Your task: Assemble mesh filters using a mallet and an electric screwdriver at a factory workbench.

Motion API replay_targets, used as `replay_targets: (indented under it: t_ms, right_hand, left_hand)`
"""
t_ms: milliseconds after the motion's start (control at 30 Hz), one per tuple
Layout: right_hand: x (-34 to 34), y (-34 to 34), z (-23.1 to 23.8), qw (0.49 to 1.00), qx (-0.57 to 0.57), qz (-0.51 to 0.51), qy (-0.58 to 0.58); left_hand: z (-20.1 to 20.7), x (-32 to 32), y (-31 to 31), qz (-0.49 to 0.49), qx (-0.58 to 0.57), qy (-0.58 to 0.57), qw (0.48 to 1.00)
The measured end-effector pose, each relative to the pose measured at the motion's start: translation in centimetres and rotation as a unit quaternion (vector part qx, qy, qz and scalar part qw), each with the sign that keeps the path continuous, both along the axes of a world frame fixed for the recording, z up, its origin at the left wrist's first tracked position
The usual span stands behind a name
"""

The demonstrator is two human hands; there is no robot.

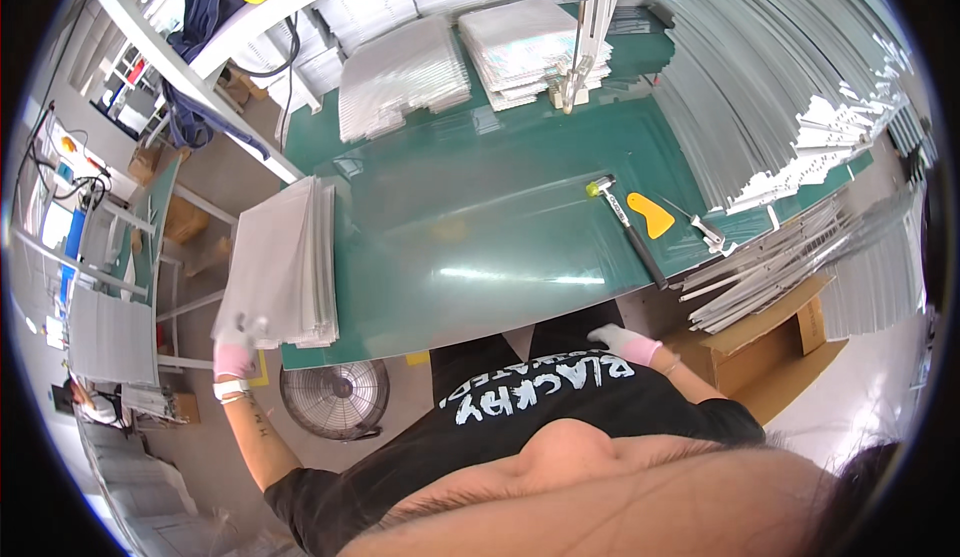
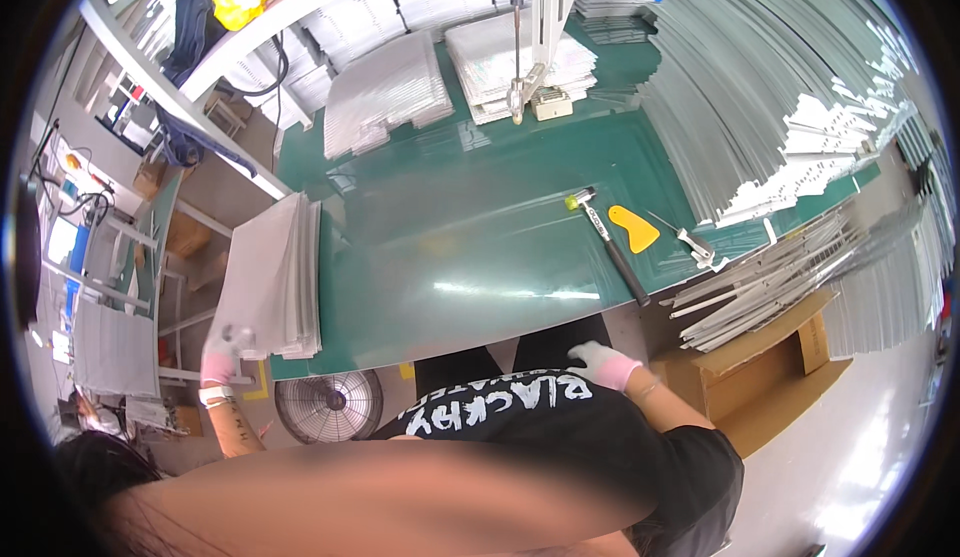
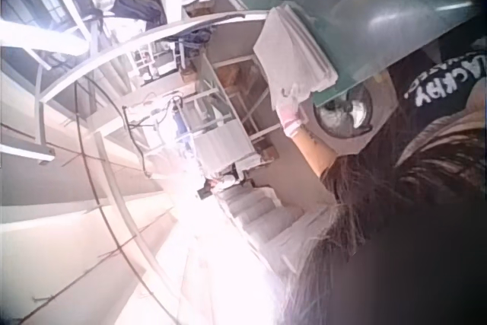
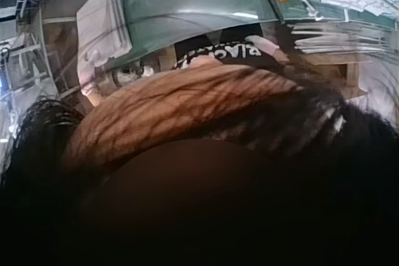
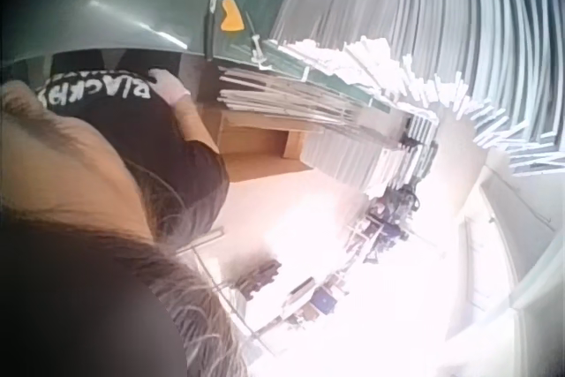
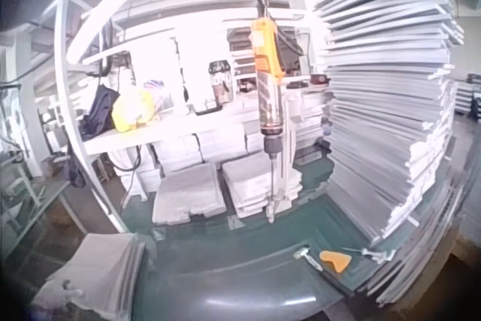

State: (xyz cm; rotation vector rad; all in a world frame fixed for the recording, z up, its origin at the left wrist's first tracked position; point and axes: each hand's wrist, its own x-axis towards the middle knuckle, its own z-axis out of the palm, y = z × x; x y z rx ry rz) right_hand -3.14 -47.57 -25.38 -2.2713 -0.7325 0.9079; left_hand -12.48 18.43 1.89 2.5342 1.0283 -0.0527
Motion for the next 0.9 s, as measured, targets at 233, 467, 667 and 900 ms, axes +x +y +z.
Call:
replay_targets:
  t_ms: [233, 467, 667, 900]
  right_hand:
    - [11.2, 6.6, 22.6, 0.973, 0.221, 0.028, -0.054]
    - [34.8, 21.0, 23.1, 0.89, 0.285, -0.192, -0.3]
    - [39.8, 31.5, 24.7, 0.913, 0.01, -0.19, -0.36]
    - [39.0, 32.8, 29.6, 0.778, 0.285, -0.113, -0.548]
  left_hand:
    - [7.2, -4.9, -7.5, -0.036, -0.134, -0.397, 0.907]
    - [-5.9, 2.3, -24.9, -0.263, 0.129, -0.186, 0.938]
    - [-12.9, 5.0, -28.0, -0.374, 0.051, -0.076, 0.923]
    - [-13.9, 11.5, -20.8, -0.413, 0.138, -0.152, 0.887]
